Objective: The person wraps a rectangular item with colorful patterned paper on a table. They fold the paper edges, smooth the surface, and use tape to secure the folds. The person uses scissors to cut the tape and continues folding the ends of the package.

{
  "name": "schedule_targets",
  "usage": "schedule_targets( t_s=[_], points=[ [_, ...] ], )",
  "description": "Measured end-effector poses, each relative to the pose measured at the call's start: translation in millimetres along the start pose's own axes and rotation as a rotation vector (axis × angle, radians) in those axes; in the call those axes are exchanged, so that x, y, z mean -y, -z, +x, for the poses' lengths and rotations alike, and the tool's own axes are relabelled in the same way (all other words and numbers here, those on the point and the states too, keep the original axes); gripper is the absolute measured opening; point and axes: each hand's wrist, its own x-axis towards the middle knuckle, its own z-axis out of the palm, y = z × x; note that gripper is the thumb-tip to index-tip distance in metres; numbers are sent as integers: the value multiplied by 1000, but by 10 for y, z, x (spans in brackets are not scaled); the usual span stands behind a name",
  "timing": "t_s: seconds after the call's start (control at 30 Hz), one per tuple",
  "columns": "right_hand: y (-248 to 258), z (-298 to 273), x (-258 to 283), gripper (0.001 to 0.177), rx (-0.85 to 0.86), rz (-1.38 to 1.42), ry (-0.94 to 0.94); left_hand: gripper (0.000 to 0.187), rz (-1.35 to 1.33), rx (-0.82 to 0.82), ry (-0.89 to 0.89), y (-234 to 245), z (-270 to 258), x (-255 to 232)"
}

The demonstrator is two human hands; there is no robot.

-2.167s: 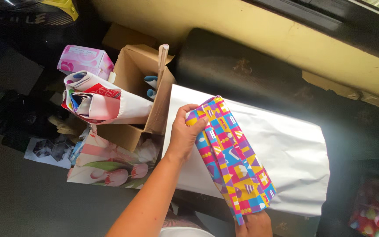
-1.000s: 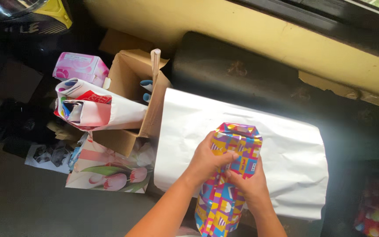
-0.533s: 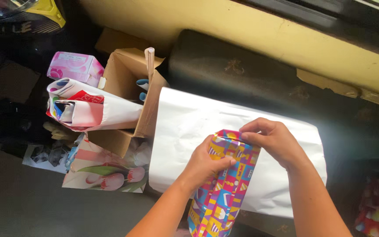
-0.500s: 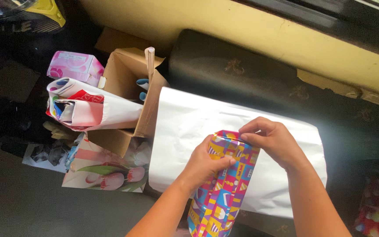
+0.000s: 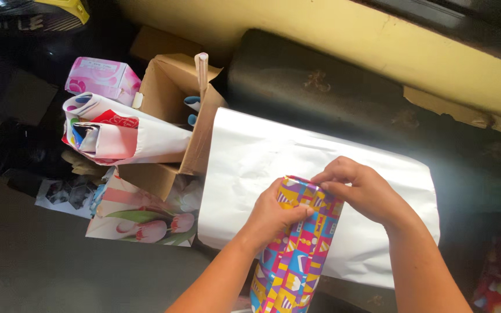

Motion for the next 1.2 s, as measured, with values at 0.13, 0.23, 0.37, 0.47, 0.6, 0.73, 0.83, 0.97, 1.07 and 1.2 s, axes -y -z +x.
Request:
schedule_targets(
  t_s=[0.13, 0.23, 0.37, 0.47, 0.6, 0.73, 0.83, 0.97, 1.07, 1.2],
  points=[
    [-74, -30, 12, 22, 11, -49, 31, 51, -19, -39, 35, 33, -2, 0],
    [-211, 23, 2, 24, -54, -144, -64, 51, -10, -71, 44, 43, 20, 17],
    [-268, 97, -52, 22, -59, -101, 8, 52, -25, -90, 100, 88, 90, 14],
    [-265, 175, -92, 26, -45, -42, 41, 53, 5, -72, 47, 158, 174, -28],
    [-320, 251, -172, 25, -63, 93, -148, 54, 62, -98, 111, 191, 279, -7],
    [-358, 274, -215, 20, -51, 186, -202, 66, 9, -100, 36, 183, 311, 66],
    [-435, 279, -282, 22, -51, 226, -142, 87, 2, -143, 58, 205, 304, 149],
    [-504, 394, -341, 26, 18, 213, -272, 105, 3, -182, 19, 248, 255, 200],
    [-539, 451, -372, 27, 78, 194, -279, 105, -99, -137, 5, 323, 188, 214],
    [-524, 515, -372, 26, 118, 234, -247, 84, -167, -44, 10, 453, 174, 225]
  ],
)
